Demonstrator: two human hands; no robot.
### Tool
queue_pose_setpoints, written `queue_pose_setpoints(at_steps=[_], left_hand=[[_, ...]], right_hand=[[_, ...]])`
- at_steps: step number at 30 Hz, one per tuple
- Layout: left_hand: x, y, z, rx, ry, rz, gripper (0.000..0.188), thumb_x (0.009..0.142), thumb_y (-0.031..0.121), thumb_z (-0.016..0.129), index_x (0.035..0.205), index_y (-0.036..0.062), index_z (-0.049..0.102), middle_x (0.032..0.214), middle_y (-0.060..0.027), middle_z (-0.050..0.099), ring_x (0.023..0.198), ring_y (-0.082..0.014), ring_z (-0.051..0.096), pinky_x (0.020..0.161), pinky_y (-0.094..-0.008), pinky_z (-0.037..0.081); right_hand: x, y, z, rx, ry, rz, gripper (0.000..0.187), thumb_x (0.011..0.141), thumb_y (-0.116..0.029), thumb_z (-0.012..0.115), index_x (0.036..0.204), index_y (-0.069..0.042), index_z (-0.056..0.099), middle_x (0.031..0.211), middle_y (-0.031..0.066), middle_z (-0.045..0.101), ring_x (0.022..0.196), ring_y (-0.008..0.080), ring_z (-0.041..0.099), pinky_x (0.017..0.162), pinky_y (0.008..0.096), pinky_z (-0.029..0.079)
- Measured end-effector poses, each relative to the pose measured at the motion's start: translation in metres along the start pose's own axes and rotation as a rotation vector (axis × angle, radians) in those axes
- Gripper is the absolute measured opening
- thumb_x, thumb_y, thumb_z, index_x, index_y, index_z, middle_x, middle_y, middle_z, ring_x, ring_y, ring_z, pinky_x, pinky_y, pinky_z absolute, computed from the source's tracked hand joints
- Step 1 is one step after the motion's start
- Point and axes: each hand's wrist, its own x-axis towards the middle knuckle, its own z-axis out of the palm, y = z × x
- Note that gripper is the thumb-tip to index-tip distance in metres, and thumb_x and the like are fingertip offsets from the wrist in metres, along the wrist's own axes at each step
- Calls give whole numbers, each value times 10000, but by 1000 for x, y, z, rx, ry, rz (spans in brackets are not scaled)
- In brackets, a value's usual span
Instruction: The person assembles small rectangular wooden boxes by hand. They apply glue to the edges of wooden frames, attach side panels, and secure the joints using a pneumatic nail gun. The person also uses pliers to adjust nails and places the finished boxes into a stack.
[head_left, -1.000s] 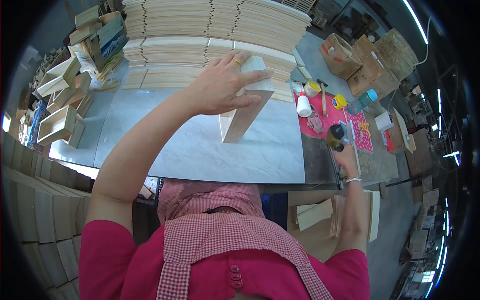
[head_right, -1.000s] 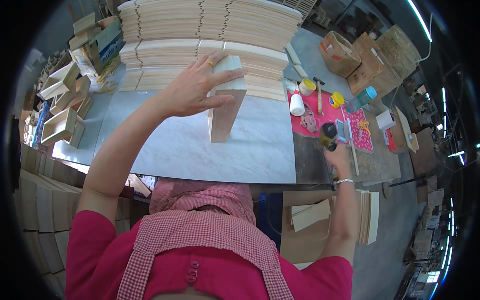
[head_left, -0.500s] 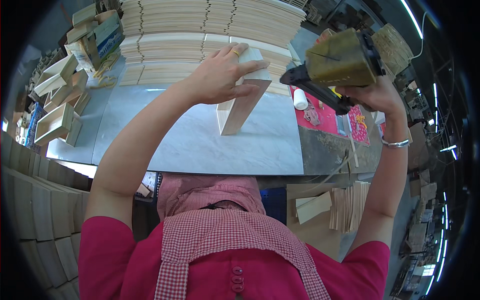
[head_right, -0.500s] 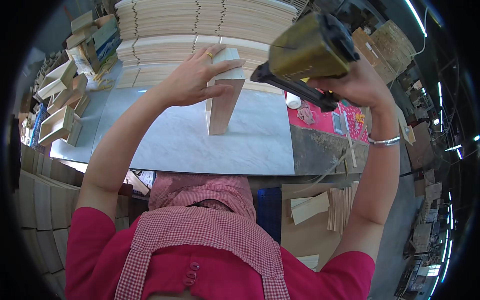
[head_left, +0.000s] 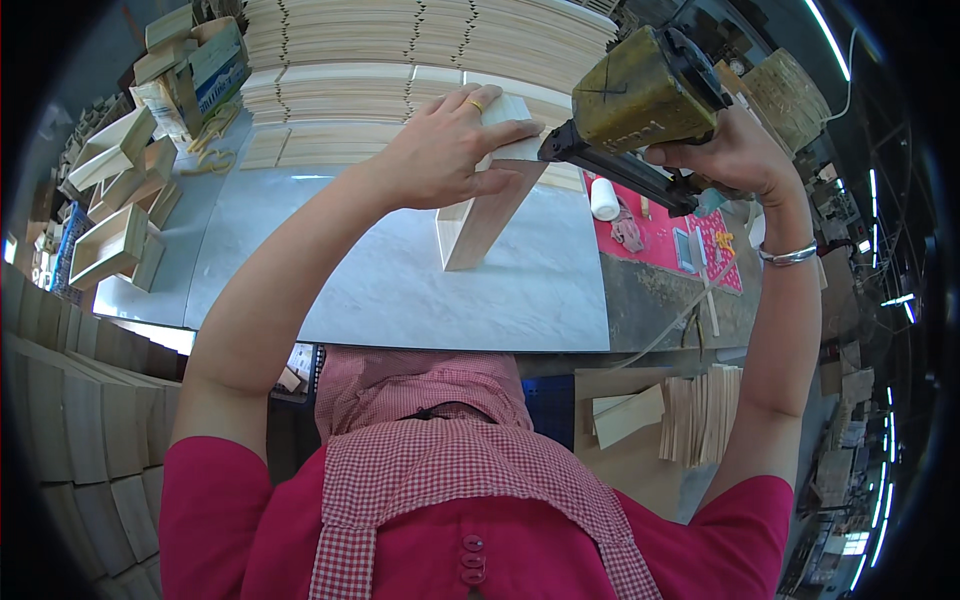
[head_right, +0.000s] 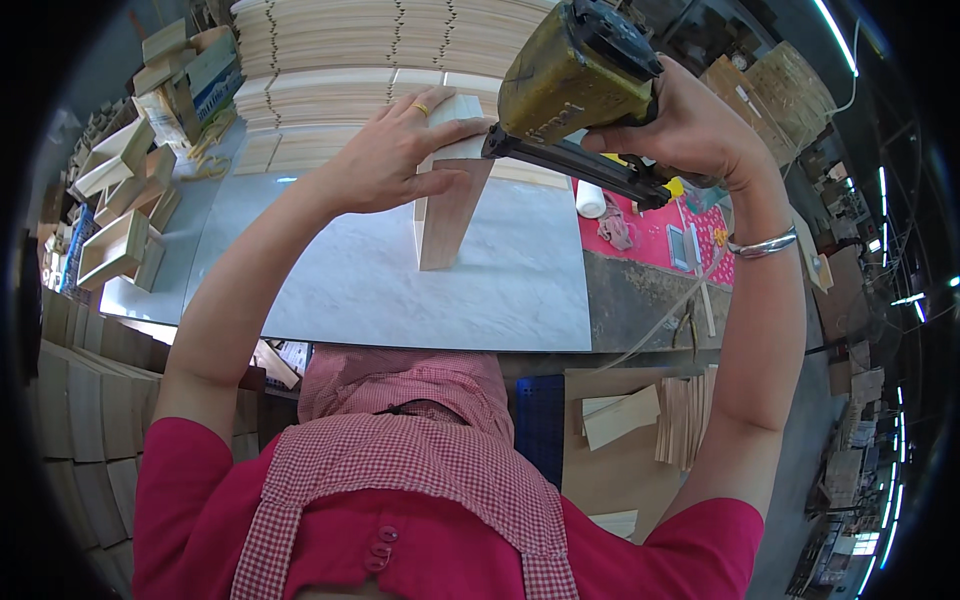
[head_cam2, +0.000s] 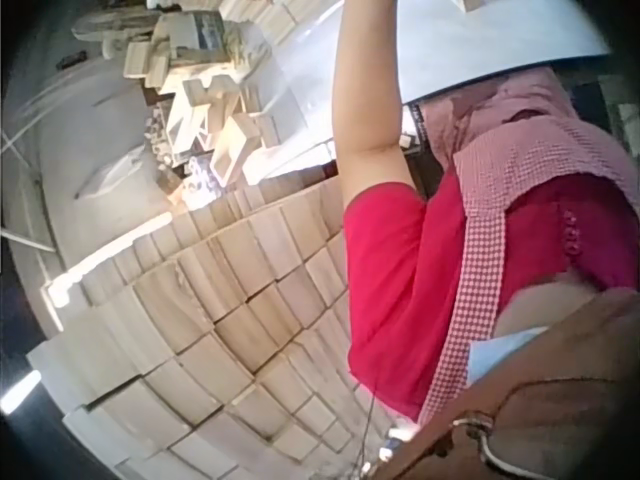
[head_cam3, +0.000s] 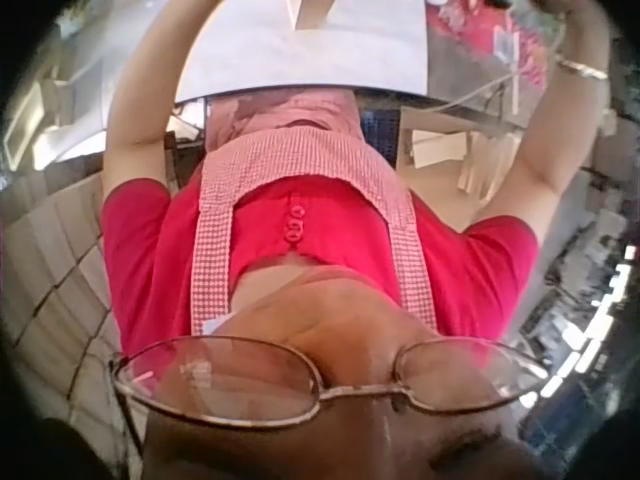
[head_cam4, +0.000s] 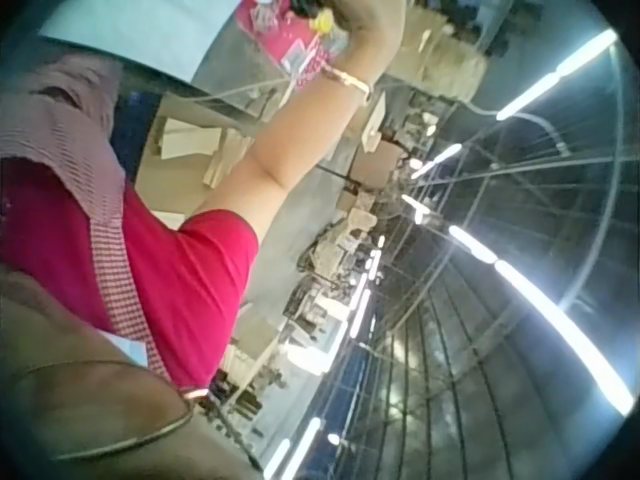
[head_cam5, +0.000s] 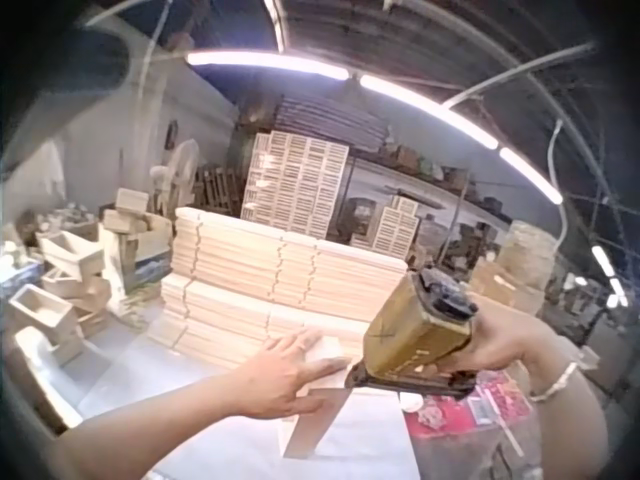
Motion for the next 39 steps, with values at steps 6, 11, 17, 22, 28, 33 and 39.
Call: queue_pose_setpoints(at_steps=[6, 11, 17, 22, 28, 33, 39], left_hand=[[0, -2, 0, 1, -4, 0, 607, 918, 425, 658, 1489, 300, 499, 1509, -300, 386, 1397, -467, 378, 1141, -545, 344], [0, -2, 1, -10, 3, 2, 606, 916, 416, 660, 1488, 301, 499, 1499, -299, 390, 1395, -466, 379, 1143, -543, 339], [1, -2, 2, -2, 5, 1, 614, 909, 403, 675, 1485, 290, 497, 1501, -293, 385, 1404, -460, 367, 1152, -538, 325], [-2, 2, -2, -4, 9, 0, 605, 909, 411, 690, 1449, 198, 521, 1498, -288, 387, 1404, -455, 362, 1153, -538, 318], [-2, -6, 7, 8, 72, 49, 629, 900, 438, 694, 1433, 150, 524, 1470, -284, 418, 1376, -448, 396, 1132, -541, 334], [0, -11, 13, 16, 128, 87, 608, 879, 450, 693, 1398, 159, 568, 1413, -293, 486, 1342, -444, 449, 1094, -542, 374], [-1, -10, 13, 26, 144, 78, 609, 873, 465, 692, 1386, 158, 579, 1408, -291, 491, 1342, -442, 449, 1089, -548, 377]], right_hand=[[2, -1, 1, -15, -7, 21, 545, 755, -161, 909, 1227, -44, 662, 1111, 77, 736, 1036, 177, 664, 978, 342, 502], [1, -6, 1, -32, -2, 75, 484, 751, -156, 907, 1171, -38, 699, 1062, 80, 751, 993, 172, 677, 954, 333, 508], [6, -9, -3, -59, -50, 49, 434, 758, -158, 902, 1130, -29, 718, 1021, 70, 758, 942, 162, 683, 919, 321, 515], [9, -11, -4, -79, -31, -52, 447, 767, -160, 898, 1148, -25, 707, 1038, 71, 756, 948, 152, 678, 929, 318, 513], [17, -19, 4, -101, -68, -154, 484, 767, -170, 904, 1174, -17, 690, 1071, 82, 754, 963, 155, 681, 942, 310, 512], [20, -28, 7, -129, -67, -87, 482, 767, -177, 906, 1166, -15, 690, 1079, 89, 755, 980, 158, 687, 948, 311, 513], [19, -29, 9, -110, -44, -91, 472, 761, -166, 908, 1156, -18, 696, 1057, 86, 758, 974, 162, 693, 950, 312, 514]])
